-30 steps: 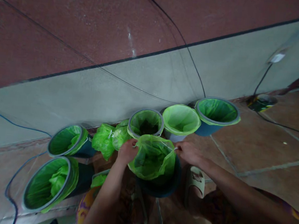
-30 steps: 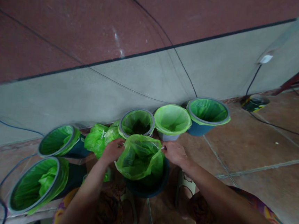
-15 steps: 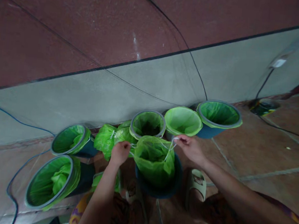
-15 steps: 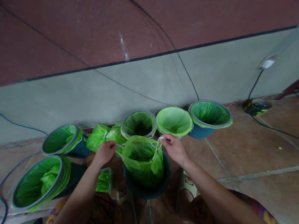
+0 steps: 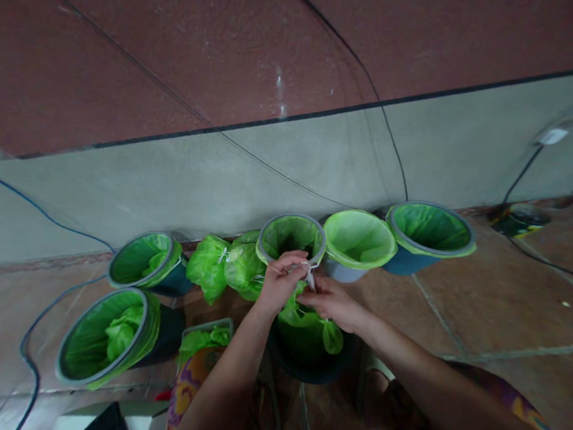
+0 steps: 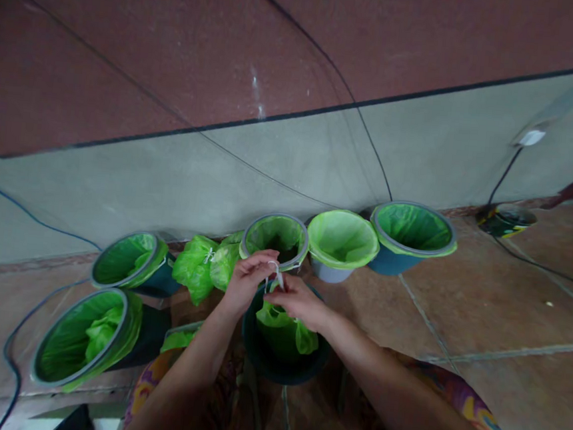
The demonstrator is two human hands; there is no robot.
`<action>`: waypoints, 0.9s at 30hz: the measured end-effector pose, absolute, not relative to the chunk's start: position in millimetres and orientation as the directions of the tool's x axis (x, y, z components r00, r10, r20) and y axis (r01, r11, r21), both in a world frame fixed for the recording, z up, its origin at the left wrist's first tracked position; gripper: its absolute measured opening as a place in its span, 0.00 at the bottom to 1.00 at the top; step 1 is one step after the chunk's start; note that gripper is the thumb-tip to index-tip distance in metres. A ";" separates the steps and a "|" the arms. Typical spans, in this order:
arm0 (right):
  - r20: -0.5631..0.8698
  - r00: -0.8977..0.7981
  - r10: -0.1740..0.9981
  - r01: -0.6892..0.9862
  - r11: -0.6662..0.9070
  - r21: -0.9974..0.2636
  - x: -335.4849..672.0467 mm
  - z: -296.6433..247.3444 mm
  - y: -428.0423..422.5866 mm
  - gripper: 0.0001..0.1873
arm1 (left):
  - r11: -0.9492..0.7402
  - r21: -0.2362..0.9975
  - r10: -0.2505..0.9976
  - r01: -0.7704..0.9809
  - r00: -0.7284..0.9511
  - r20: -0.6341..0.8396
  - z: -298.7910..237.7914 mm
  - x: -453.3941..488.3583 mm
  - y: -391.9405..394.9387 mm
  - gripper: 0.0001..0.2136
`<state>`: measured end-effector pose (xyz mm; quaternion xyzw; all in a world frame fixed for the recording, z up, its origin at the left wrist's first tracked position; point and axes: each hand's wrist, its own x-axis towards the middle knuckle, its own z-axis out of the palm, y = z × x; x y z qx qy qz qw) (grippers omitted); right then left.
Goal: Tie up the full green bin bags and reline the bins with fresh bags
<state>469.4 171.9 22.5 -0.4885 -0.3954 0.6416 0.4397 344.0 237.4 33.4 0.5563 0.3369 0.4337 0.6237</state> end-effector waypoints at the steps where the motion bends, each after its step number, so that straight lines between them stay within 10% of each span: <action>1: -0.270 -0.148 0.952 -0.120 -0.288 -0.950 465.8 20.6 171.4 0.15 | 0.036 0.985 0.907 -0.168 0.419 0.038 31.8 345.0 237.3 0.08; 11: -0.309 0.042 0.950 -0.336 -0.278 -0.900 513.5 23.4 187.0 0.24 | 0.201 0.972 0.707 0.119 0.670 -0.228 -10.2 355.0 222.0 0.17; 20: -0.290 0.106 0.951 -0.426 -0.219 -0.877 504.7 34.1 182.4 0.25 | 0.120 0.882 0.851 0.455 0.410 -0.327 -42.9 363.0 227.0 0.10; 27: -0.238 0.000 0.971 -0.536 -0.201 -0.820 498.0 41.0 193.8 0.22 | -0.156 0.912 0.401 0.380 0.868 -0.293 -22.2 368.2 207.3 0.10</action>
